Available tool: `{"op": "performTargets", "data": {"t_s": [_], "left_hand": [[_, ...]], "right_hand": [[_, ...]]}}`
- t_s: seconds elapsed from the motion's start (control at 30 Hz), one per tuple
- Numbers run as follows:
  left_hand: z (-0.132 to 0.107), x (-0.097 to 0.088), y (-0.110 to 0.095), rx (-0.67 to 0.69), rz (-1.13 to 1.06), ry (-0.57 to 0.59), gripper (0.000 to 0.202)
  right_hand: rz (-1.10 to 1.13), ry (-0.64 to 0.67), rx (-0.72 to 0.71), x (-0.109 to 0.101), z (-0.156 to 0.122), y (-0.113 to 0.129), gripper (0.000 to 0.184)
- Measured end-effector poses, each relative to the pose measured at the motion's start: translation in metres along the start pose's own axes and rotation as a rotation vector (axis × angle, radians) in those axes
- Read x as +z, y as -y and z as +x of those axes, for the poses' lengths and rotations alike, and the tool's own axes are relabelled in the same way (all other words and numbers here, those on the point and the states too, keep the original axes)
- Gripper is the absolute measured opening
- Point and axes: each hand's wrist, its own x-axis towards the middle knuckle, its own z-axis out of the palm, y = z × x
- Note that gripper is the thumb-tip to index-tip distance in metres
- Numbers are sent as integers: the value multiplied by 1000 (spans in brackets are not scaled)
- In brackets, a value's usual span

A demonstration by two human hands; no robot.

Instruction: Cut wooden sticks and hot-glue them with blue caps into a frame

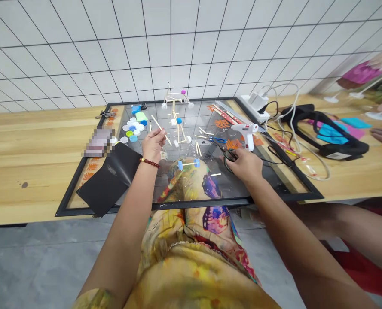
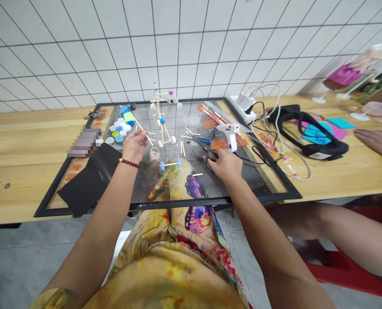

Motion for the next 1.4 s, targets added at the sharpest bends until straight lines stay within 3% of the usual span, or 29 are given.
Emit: {"op": "performTargets", "data": {"t_s": [0.27,0.5,0.87,1.4], "left_hand": [[10,9,9,180,123,5,21],[30,16,0,131,224,114,27],[35,26,24,140,274,90,29],[32,28,26,159,332,105,23]], "right_hand": [[-32,49,-48,5,4,-1,45],[31,45,-110,6,4,-5,41],[96,34,-146,6,4,-10,36],[80,66,-125,5,3,-10,38]]}}
